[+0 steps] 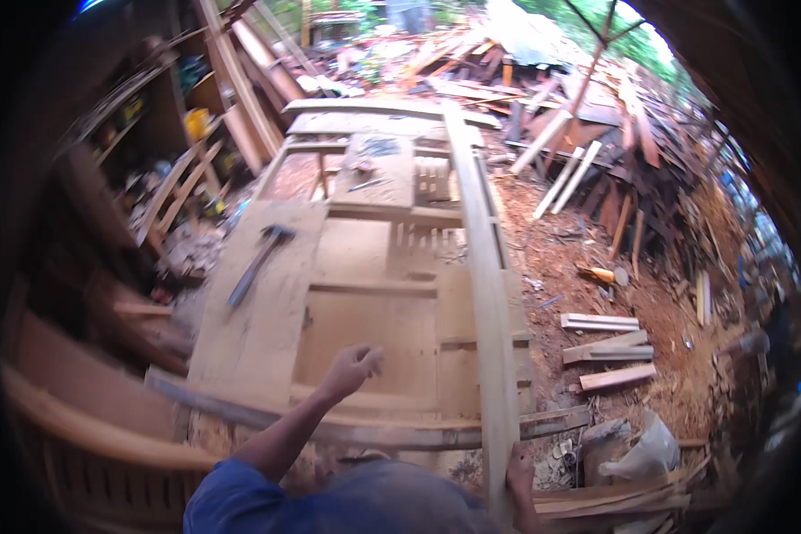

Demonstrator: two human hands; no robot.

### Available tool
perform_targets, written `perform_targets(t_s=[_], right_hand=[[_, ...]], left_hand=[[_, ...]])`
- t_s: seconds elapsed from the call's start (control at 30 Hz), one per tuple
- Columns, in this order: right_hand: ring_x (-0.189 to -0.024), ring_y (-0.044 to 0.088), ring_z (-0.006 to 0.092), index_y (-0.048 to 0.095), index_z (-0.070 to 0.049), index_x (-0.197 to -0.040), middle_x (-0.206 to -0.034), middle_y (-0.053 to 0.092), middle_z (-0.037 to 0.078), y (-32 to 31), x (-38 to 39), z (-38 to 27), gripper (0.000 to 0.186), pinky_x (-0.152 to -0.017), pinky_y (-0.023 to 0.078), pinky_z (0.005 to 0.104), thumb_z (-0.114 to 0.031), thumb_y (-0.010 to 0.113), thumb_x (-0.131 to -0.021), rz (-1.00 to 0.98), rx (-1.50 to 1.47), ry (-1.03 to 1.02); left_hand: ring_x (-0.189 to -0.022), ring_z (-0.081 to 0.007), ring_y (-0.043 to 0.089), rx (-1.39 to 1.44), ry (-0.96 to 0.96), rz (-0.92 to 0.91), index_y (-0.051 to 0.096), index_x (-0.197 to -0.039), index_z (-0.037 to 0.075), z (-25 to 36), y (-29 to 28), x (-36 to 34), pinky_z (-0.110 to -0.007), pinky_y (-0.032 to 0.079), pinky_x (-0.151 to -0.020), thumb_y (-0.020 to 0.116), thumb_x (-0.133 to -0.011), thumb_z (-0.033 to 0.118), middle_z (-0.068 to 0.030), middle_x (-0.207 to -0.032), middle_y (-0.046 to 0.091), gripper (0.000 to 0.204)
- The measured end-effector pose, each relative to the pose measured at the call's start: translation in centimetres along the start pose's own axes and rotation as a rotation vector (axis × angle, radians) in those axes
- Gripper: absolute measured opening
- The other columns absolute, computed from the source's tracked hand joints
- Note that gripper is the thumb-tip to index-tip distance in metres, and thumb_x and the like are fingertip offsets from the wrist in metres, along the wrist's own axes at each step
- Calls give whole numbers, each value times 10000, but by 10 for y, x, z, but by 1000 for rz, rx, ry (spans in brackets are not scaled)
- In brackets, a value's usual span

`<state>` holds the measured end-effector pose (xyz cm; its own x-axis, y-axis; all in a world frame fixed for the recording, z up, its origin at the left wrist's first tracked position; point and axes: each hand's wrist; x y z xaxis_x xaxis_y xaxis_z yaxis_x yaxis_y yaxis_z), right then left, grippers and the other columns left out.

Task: The person constructs a wooden frame by positioning wooden slats, sanding a joint with a power sander, and hammering nails into the wood.

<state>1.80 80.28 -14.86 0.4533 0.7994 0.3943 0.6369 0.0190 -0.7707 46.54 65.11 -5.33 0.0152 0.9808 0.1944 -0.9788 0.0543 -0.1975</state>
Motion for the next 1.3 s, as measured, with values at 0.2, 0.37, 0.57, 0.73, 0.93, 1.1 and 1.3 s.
perform_targets(t_s=[0.2,0.37,0.57,0.73,0.93,1.1,1.3], right_hand=[[-938,642,354,592,52,-1245,-1047,681,220,46,-75,120,621,-907,507,446,-492,341,-1085,26,85,-579],[-963,631,336,573,34,-1303,-1067,665,200,49,-90,129,710,-939,505,422,-583,317,-1065,-446,-132,-527],[-968,628,322,582,43,-1275,-1069,660,210,87,-18,32,606,-921,503,411,-492,397,-1059,-328,354,-784],[-973,625,311,588,50,-1252,-1070,656,219,122,61,-57,522,-906,501,401,-417,464,-1054,-104,450,-991],[-979,622,298,597,59,-1224,-1072,651,229,210,221,-127,426,-888,499,390,-327,545,-1048,-123,57,-1394],[-895,596,242,609,23,-1138,-932,636,166,287,675,-62,282,-845,475,383,-229,554,-1025,-1086,34,-1617],[-887,675,280,614,34,-1084,-941,699,187,335,1053,54,404,-788,522,409,-319,714,-915,-1594,385,-2012]], left_hand=[[-832,-217,693,-109,-147,186,711,-1075,4,-56,39,236,-376,535,-777,587,-990,413,-123,-922,741,436],[-917,-274,713,-31,-442,340,715,-1115,13,-83,74,453,-398,537,-837,601,-972,421,-173,-976,745,448],[-926,-374,699,-26,-699,1125,724,-1013,19,-219,94,666,-459,536,-844,618,-926,455,-206,-966,731,457],[-878,-405,698,1,-970,1700,712,-957,-4,-300,106,892,-486,529,-820,605,-906,407,-239,-919,715,428],[-888,-350,700,72,-800,2285,714,-1022,7,-324,54,1146,-446,540,-803,589,-932,356,-211,-913,721,381],[-839,-263,697,-4,-607,2232,702,-1058,25,-365,38,1278,-386,549,-771,577,-979,313,-146,-923,722,324],[-975,-380,676,-586,-711,1703,690,-1164,74,-424,93,1256,-475,522,-868,562,-995,308,-182,-1091,696,316]])
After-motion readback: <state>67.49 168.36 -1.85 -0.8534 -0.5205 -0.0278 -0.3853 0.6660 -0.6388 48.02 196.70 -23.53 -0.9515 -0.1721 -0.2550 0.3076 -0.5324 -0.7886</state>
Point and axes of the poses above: each hand's wrist, its own x-axis away from the middle knuckle, its own y-axis out of the palm, z = x × y
